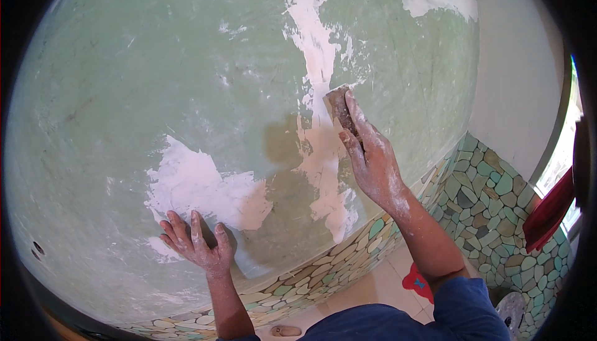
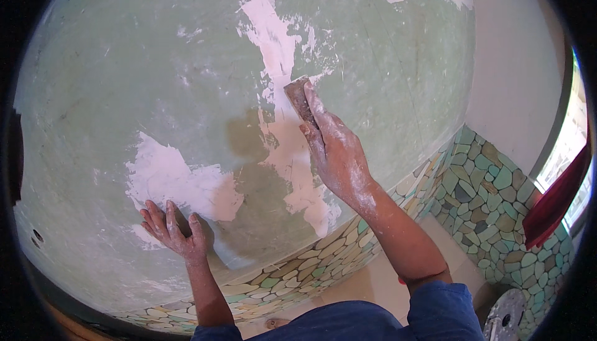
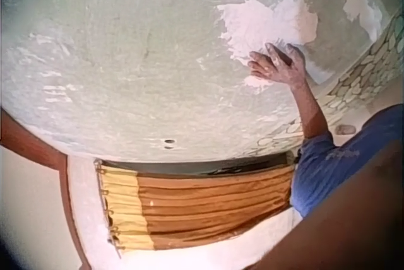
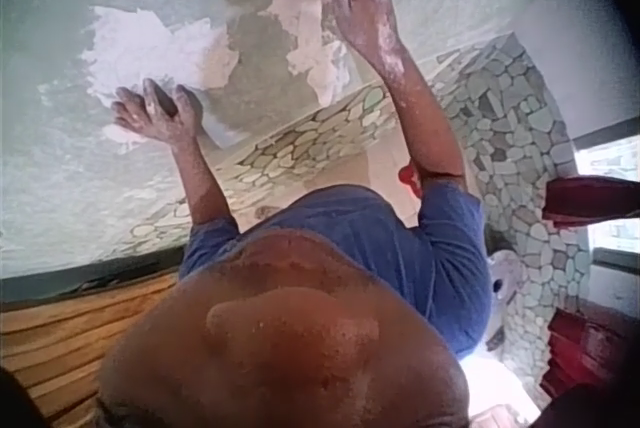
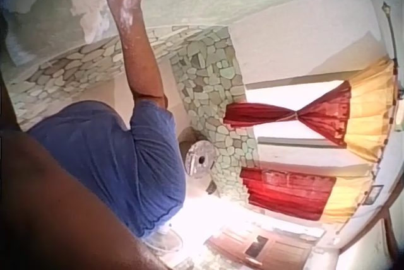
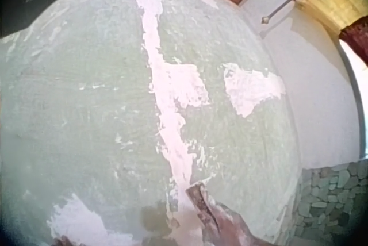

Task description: Applying putty or joint compound to a wall using a putty knife to patch holes or cracks.

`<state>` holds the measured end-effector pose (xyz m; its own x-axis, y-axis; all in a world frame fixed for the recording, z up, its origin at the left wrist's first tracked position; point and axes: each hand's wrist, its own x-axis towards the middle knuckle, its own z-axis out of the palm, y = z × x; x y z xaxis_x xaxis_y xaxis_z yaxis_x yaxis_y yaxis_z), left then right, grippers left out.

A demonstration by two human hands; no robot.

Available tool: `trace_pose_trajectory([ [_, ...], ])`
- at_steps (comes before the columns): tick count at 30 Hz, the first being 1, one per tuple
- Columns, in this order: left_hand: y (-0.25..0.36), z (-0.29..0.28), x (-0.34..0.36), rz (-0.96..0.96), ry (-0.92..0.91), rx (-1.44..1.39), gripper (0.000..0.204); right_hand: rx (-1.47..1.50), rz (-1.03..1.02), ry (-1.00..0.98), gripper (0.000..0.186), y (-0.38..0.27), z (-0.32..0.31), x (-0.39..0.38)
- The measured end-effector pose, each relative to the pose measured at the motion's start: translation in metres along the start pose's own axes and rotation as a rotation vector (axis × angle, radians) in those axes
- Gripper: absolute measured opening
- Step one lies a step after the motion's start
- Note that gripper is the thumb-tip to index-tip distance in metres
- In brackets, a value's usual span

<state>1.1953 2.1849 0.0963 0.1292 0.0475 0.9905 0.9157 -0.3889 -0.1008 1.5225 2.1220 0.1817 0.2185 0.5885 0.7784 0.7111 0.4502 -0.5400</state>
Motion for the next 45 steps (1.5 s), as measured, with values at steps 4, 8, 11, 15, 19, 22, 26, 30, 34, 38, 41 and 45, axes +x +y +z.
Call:
trace_pose_trajectory([
  [4,-0.001,0.000,-0.001,-0.013,-0.006,0.003,0.044,-0.042,0.043,-0.120,0.060,-0.011,-0.001,0.000],
  [8,0.001,0.001,-0.002,-0.023,-0.004,0.002,0.044,-0.136,0.008,-0.095,0.059,-0.005,0.009,0.002],
  [11,0.001,0.001,-0.001,-0.019,0.003,-0.003,0.044,-0.155,0.018,-0.087,0.059,-0.008,0.013,0.016],
  [15,0.001,0.000,-0.001,-0.015,0.008,0.004,0.043,-0.140,-0.050,-0.023,0.056,-0.017,0.011,0.039],
  [19,0.002,0.001,0.000,-0.016,0.008,-0.005,0.043,-0.139,-0.174,0.043,0.053,-0.031,-0.001,0.066],
  [22,0.002,0.001,-0.002,-0.015,-0.002,-0.002,0.043,-0.143,-0.143,0.029,0.051,-0.047,-0.012,0.084],
  [26,-0.002,0.003,-0.004,-0.019,-0.001,0.009,0.045,-0.209,-0.147,0.034,0.049,-0.042,-0.020,0.077],
  [30,0.000,0.000,-0.001,-0.027,0.008,0.009,0.044,-0.157,-0.171,-0.001,0.052,-0.030,-0.018,0.059],
  [34,0.001,0.000,-0.001,-0.024,0.003,0.003,0.044,-0.165,-0.053,-0.064,0.049,-0.044,-0.022,0.068],
  [38,0.000,0.002,-0.002,-0.025,0.012,-0.005,0.043,-0.222,-0.073,-0.030,0.049,-0.051,-0.030,0.075],
  [41,-0.003,0.000,-0.003,-0.031,0.001,0.020,0.043,-0.192,-0.091,-0.033,0.049,-0.045,-0.029,0.066],
  [45,-0.001,0.002,-0.002,-0.024,0.006,0.008,0.044,-0.199,-0.102,-0.029,0.048,-0.046,-0.028,0.074],
])
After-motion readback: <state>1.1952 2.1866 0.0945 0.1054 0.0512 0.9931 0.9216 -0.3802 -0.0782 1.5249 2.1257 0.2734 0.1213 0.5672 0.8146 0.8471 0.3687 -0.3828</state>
